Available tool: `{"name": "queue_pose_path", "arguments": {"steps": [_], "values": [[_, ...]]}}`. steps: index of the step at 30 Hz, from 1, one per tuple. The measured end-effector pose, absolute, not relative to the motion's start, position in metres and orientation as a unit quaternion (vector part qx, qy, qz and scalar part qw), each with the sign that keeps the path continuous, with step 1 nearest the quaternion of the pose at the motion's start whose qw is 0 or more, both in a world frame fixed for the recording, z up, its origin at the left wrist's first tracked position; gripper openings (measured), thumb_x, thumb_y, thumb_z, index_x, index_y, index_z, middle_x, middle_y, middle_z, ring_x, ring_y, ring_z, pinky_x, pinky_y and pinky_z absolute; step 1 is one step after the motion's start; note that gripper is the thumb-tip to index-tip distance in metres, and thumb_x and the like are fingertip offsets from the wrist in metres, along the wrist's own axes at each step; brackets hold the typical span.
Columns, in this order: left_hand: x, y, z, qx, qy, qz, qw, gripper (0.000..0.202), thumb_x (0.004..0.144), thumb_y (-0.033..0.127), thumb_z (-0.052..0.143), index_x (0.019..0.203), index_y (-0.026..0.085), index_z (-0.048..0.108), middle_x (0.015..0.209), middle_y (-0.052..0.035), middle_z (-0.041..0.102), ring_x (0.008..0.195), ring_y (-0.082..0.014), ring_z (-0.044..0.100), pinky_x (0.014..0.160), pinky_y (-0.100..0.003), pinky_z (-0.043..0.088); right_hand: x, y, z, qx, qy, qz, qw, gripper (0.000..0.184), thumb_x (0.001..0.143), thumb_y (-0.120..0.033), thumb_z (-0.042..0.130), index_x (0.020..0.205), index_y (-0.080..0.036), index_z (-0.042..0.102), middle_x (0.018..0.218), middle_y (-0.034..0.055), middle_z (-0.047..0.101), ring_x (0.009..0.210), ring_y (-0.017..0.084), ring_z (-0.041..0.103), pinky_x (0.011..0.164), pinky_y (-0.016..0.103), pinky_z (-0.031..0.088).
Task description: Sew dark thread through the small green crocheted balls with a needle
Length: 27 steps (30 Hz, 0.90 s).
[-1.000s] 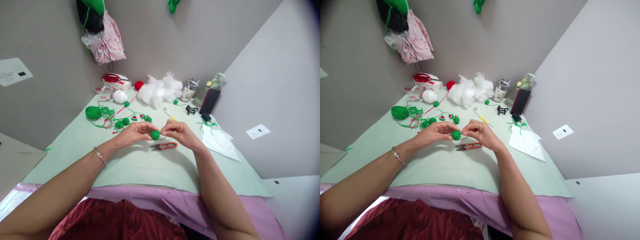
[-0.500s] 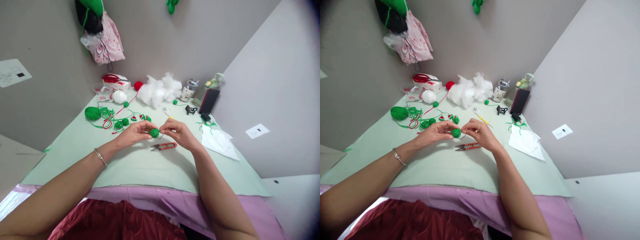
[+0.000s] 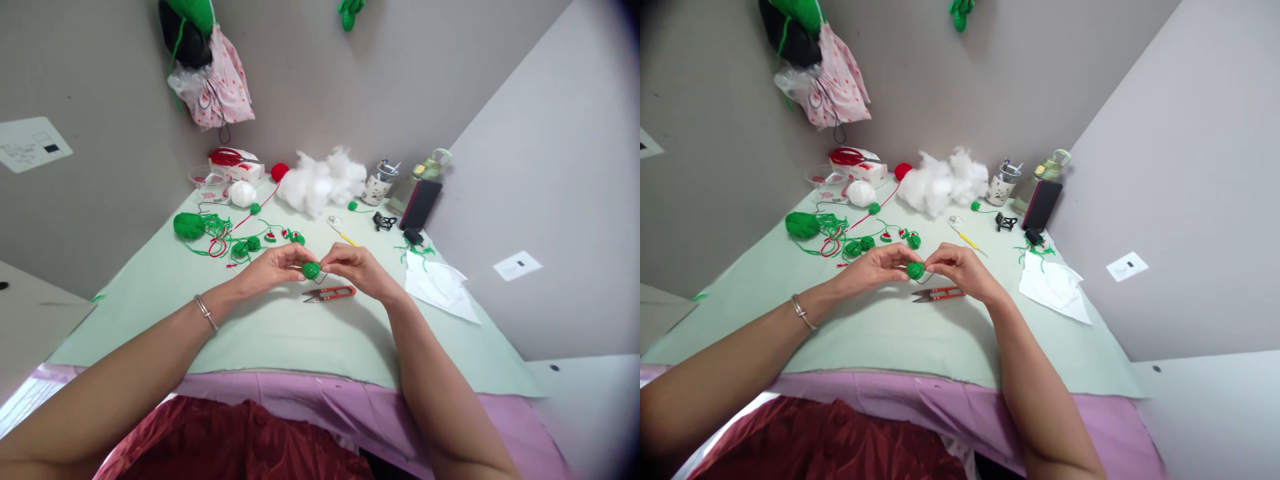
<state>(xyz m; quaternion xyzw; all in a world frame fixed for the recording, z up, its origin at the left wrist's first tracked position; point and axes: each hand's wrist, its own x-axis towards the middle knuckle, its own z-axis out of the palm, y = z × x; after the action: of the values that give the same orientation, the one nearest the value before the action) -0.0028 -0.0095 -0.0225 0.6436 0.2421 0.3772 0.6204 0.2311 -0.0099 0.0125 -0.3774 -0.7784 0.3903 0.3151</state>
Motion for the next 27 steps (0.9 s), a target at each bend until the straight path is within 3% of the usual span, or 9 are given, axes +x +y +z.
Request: {"name": "queue_pose_path", "arguments": {"steps": [8, 13, 20, 22, 24, 27], "values": [[0.001, -0.011, -0.024, 0.613, 0.27, 0.404, 0.623, 0.03, 0.076, 0.021, 0.076, 0.104, 0.018, 0.066, 0.1, -0.0036, 0.065, 0.088, -0.0159, 0.063, 0.083, -0.031, 0.047, 0.22, -0.023, 0.011, -0.43, -0.82, 0.215, 0.31, 0.009, 0.093, -0.02, 0.059, 0.093, -0.021, 0.068, 0.085, 0.0017, 0.063, 0.073, 0.013, 0.056, 0.071, 0.027, 0.043], [0.003, -0.013, -0.022, 0.612, 0.282, 0.412, 0.614, 0.031, 0.075, 0.02, 0.076, 0.104, 0.018, 0.064, 0.099, -0.0023, 0.062, 0.09, -0.0148, 0.06, 0.086, -0.031, 0.046, 0.21, -0.037, 0.016, -0.42, -0.85, 0.142, 0.285, 0.011, 0.099, -0.021, 0.047, 0.104, -0.02, 0.057, 0.088, 0.0027, 0.065, 0.075, 0.014, 0.06, 0.07, 0.025, 0.043], [0.005, -0.014, -0.022, 0.624, 0.298, 0.407, 0.597, 0.025, 0.077, 0.024, 0.075, 0.096, 0.017, 0.06, 0.092, -0.0007, 0.059, 0.09, -0.0152, 0.057, 0.085, -0.03, 0.044, 0.205, -0.039, 0.008, -0.399, -0.899, -0.058, 0.169, 0.023, 0.097, -0.014, 0.047, 0.114, -0.02, 0.061, 0.093, 0.0065, 0.068, 0.072, 0.015, 0.061, 0.054, 0.025, 0.033], [0.006, -0.014, -0.024, 0.624, 0.301, 0.41, 0.593, 0.024, 0.076, 0.023, 0.075, 0.093, 0.018, 0.058, 0.088, 0.001, 0.057, 0.086, -0.0137, 0.056, 0.081, -0.028, 0.044, 0.202, -0.041, 0.007, -0.391, -0.896, -0.084, 0.194, 0.023, 0.095, -0.01, 0.047, 0.107, -0.021, 0.064, 0.104, 0.0075, 0.07, 0.074, 0.014, 0.063, 0.054, 0.025, 0.033], [0.006, -0.013, -0.025, 0.624, 0.305, 0.411, 0.59, 0.025, 0.075, 0.021, 0.075, 0.091, 0.018, 0.056, 0.086, 0.002, 0.055, 0.082, -0.0127, 0.055, 0.077, -0.027, 0.043, 0.199, -0.046, 0.01, -0.378, -0.883, -0.057, 0.271, 0.02, 0.096, -0.012, 0.047, 0.1, -0.021, 0.065, 0.111, 0.0072, 0.07, 0.08, 0.013, 0.065, 0.059, 0.024, 0.039], [0.006, -0.013, -0.026, 0.626, 0.306, 0.415, 0.585, 0.026, 0.074, 0.02, 0.074, 0.09, 0.018, 0.054, 0.086, 0.0016, 0.056, 0.08, -0.0125, 0.055, 0.075, -0.028, 0.044, 0.195, -0.054, 0.019, -0.365, -0.841, 0.109, 0.385, 0.016, 0.101, -0.02, 0.046, 0.099, -0.021, 0.062, 0.098, 0.0048, 0.072, 0.071, 0.01, 0.066, 0.062, 0.022, 0.045]]}}
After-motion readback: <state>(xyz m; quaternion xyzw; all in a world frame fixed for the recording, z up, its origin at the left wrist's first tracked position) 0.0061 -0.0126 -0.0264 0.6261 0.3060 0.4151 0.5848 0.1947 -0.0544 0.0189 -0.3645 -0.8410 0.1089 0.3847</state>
